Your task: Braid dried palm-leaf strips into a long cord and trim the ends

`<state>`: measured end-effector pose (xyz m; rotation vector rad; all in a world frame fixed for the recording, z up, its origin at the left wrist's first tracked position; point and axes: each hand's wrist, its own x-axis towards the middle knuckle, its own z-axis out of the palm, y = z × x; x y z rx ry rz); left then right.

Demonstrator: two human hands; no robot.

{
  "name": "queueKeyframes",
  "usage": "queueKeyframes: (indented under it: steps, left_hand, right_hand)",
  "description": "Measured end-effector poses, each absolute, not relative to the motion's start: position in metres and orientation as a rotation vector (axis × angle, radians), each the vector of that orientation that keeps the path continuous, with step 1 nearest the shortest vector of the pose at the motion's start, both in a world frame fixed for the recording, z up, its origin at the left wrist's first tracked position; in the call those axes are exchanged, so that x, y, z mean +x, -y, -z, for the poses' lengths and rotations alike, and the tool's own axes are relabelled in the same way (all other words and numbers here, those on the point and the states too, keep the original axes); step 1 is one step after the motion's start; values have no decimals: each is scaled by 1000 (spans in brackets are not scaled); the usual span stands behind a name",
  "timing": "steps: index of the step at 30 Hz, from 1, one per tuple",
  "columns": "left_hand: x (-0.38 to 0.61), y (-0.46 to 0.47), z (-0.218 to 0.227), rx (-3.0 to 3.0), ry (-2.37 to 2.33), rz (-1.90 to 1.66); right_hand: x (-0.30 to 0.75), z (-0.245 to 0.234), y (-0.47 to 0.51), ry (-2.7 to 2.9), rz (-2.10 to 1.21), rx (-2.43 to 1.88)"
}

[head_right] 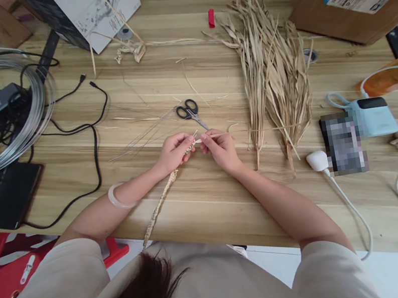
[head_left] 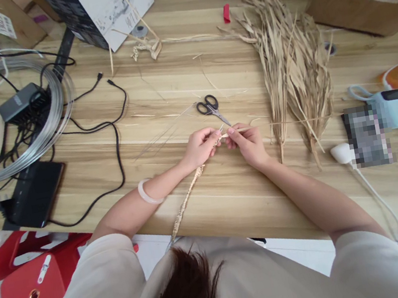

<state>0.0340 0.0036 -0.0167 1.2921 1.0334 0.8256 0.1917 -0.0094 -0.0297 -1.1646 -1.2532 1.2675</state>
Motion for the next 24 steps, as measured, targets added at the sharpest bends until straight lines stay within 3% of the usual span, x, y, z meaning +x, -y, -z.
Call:
queueKeyframes:
  steps: [24]
  left_hand:
    - [35, -3, 18, 1310, -977, -853]
  right_hand:
    - [191, 30, 10, 1189, -1265, -1151]
